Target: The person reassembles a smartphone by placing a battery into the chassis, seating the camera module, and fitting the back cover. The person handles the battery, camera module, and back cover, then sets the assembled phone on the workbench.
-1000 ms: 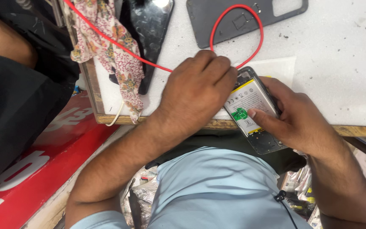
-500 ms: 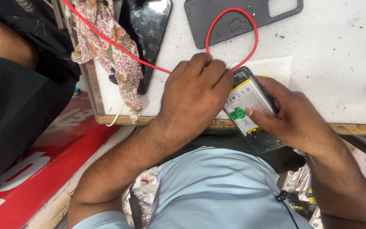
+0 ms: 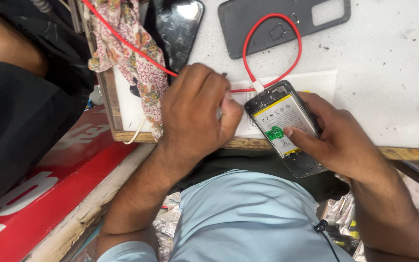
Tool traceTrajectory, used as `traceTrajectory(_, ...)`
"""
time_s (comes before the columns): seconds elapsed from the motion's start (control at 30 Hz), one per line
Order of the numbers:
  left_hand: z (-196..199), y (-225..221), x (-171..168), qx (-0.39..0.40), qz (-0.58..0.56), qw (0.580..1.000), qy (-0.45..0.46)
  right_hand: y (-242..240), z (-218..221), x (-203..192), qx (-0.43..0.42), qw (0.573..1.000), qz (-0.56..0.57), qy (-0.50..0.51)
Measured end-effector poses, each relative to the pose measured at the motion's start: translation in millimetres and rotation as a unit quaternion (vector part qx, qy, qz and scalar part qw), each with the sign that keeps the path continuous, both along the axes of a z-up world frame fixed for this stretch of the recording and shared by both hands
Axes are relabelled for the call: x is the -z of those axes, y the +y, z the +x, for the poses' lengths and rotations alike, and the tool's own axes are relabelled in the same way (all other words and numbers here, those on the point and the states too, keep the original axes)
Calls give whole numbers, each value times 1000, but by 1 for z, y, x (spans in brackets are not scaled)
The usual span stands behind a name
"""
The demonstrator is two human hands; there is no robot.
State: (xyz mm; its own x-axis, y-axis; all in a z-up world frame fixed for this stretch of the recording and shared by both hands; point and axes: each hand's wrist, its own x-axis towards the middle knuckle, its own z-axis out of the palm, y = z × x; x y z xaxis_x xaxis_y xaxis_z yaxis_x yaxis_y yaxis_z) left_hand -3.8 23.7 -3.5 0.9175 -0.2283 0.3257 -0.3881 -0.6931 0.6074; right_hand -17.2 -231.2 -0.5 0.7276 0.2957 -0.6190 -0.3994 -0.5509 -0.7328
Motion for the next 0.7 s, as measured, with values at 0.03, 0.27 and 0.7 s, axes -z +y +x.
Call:
traceTrajectory(0.03,-3,5,-1,-8,5,1000,2,1,0,0,7,1000,3,8)
traceTrajectory(0.27,-20,33,-3,-62,35,997,7,-6,-6,10,52,996,69,32)
traceTrajectory(0.7,-25,86,-14,-124,-11,973,196,-56,-7,3,6,992,125,5)
